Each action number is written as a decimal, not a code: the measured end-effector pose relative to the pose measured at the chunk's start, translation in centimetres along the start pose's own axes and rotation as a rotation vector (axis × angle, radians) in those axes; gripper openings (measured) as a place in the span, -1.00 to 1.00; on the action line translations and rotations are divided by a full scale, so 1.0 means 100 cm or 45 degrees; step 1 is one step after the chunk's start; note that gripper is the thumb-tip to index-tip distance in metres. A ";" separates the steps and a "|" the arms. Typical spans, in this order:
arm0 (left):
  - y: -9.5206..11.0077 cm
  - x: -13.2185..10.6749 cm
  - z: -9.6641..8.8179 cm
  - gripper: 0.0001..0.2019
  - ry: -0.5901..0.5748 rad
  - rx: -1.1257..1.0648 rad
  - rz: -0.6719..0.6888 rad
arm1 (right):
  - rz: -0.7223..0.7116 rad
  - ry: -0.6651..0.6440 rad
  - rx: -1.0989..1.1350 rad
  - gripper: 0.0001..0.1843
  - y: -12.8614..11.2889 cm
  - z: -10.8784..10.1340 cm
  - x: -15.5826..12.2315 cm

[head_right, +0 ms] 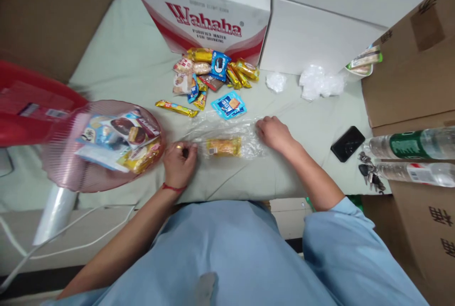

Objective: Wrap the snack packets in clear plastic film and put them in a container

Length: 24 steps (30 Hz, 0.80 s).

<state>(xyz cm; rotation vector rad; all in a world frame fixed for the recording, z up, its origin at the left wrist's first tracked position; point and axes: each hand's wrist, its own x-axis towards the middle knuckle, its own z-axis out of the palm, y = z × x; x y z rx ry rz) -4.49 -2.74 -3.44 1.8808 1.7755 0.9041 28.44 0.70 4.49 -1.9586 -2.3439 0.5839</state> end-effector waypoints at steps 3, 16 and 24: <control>0.001 0.005 0.008 -0.74 0.078 0.023 -0.033 | -0.093 0.204 -0.042 -0.69 -0.023 -0.005 -0.007; 0.036 -0.050 -0.018 -0.47 0.079 0.169 0.367 | -0.453 -0.104 0.227 -0.60 -0.076 0.058 -0.008; 0.039 -0.037 -0.004 -0.59 -0.356 0.240 0.474 | -0.349 -0.205 0.148 -0.62 -0.080 0.032 0.000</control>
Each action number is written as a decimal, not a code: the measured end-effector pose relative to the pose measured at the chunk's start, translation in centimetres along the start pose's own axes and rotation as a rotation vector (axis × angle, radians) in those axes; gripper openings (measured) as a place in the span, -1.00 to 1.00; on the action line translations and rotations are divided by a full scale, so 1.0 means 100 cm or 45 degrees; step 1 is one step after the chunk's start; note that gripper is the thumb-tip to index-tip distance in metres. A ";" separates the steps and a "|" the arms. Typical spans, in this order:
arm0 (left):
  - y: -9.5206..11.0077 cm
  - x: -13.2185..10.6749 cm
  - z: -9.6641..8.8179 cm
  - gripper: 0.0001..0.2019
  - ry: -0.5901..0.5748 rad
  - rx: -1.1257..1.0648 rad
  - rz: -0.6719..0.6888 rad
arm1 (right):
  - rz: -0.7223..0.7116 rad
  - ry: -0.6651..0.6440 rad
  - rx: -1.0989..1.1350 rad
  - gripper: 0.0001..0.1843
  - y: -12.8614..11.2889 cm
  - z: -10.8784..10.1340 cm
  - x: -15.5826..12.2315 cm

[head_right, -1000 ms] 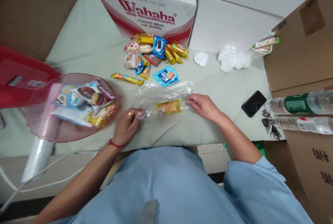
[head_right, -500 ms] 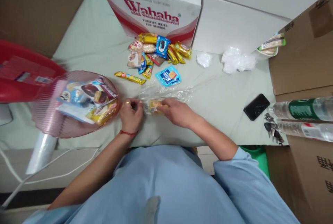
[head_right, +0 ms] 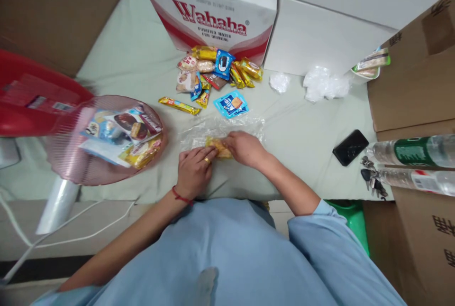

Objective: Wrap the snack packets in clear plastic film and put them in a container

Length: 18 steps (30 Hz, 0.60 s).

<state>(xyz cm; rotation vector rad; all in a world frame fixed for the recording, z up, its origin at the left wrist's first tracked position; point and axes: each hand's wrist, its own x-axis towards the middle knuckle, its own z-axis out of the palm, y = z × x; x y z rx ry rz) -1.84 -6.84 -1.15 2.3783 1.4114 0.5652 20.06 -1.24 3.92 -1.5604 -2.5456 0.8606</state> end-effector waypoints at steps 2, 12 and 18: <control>-0.002 0.005 0.002 -0.60 -0.001 0.023 0.008 | 0.091 0.115 -0.078 -0.60 0.003 -0.006 0.014; 0.003 0.002 0.003 -0.62 0.012 0.054 0.022 | 0.273 0.104 -0.208 -0.74 0.019 0.000 0.078; 0.001 0.002 0.006 -0.59 0.020 0.015 0.036 | -0.006 0.129 -0.020 -0.72 0.021 -0.015 0.071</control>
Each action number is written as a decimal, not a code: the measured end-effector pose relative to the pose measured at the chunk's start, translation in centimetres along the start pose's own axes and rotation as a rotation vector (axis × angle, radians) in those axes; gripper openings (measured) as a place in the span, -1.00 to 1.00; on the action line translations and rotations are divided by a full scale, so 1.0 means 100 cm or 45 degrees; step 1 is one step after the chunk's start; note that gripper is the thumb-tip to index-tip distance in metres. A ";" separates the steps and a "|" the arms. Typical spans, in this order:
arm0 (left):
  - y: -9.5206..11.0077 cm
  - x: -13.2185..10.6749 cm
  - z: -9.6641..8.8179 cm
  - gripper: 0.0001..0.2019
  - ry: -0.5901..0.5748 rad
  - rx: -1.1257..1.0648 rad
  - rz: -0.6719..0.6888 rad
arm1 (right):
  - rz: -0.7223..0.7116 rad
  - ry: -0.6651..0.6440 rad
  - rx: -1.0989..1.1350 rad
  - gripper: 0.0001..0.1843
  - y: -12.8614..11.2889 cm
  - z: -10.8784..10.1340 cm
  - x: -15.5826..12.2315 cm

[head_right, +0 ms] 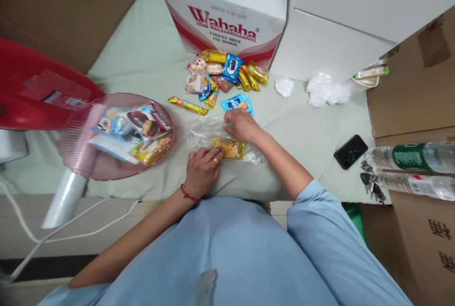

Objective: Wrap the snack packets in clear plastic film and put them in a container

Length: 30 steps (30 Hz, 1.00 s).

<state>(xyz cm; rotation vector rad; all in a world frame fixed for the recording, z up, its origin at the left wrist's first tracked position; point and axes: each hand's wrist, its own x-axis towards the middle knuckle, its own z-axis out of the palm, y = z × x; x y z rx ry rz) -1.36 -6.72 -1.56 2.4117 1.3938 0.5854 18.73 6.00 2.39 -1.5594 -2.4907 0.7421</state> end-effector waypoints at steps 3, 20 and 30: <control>-0.001 0.000 0.001 -0.59 0.005 -0.021 0.007 | 0.199 -0.078 0.052 -0.46 0.000 -0.005 0.001; -0.020 -0.023 0.001 -0.67 0.173 -0.343 -0.153 | -0.043 -0.154 -0.308 -0.49 -0.050 0.030 -0.091; -0.022 0.009 0.021 -0.26 0.506 -0.471 -0.864 | -0.062 0.002 -0.281 -0.47 -0.050 0.045 -0.096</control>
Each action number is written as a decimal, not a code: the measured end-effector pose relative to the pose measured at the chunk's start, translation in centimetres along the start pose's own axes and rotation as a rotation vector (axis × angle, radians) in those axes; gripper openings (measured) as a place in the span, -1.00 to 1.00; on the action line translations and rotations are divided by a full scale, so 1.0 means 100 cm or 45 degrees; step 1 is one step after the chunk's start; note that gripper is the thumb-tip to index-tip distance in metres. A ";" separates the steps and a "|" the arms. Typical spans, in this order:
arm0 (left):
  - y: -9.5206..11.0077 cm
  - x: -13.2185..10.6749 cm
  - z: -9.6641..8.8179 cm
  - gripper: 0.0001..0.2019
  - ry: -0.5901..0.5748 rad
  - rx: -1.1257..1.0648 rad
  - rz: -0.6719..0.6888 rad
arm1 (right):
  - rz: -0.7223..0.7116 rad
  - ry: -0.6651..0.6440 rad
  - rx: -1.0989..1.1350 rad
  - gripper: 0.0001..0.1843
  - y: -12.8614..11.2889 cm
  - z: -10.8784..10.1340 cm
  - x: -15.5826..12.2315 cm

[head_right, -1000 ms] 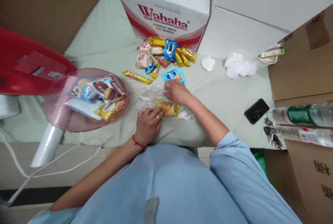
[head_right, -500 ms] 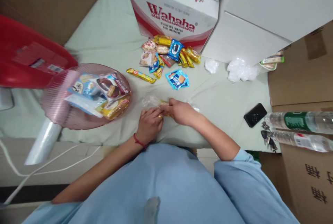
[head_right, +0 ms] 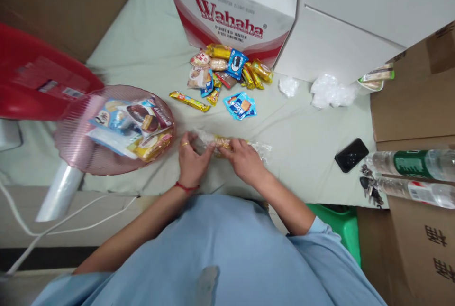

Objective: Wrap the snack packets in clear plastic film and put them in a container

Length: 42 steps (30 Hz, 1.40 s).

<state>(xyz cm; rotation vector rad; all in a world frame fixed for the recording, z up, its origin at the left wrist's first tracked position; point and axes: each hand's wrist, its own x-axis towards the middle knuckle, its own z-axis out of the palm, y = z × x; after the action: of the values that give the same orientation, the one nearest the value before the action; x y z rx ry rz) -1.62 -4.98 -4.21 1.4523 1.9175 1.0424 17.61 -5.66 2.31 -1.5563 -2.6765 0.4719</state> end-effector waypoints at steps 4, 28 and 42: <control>0.018 0.012 -0.006 -0.76 -0.113 -0.047 0.000 | -0.003 0.003 0.051 -0.47 0.002 0.002 -0.002; 0.033 -0.029 -0.006 -0.61 -0.521 0.595 1.082 | 0.710 0.159 0.159 -0.77 0.049 -0.004 -0.058; 0.022 -0.028 -0.010 -0.67 -0.566 0.433 1.072 | 0.542 0.023 0.282 -0.74 -0.017 -0.018 0.052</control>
<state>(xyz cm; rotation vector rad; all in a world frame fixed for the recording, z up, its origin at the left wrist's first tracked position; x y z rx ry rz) -0.38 -7.63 -1.93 2.5437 1.1901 0.6114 13.84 -1.53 3.77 -2.0398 -2.1782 0.7276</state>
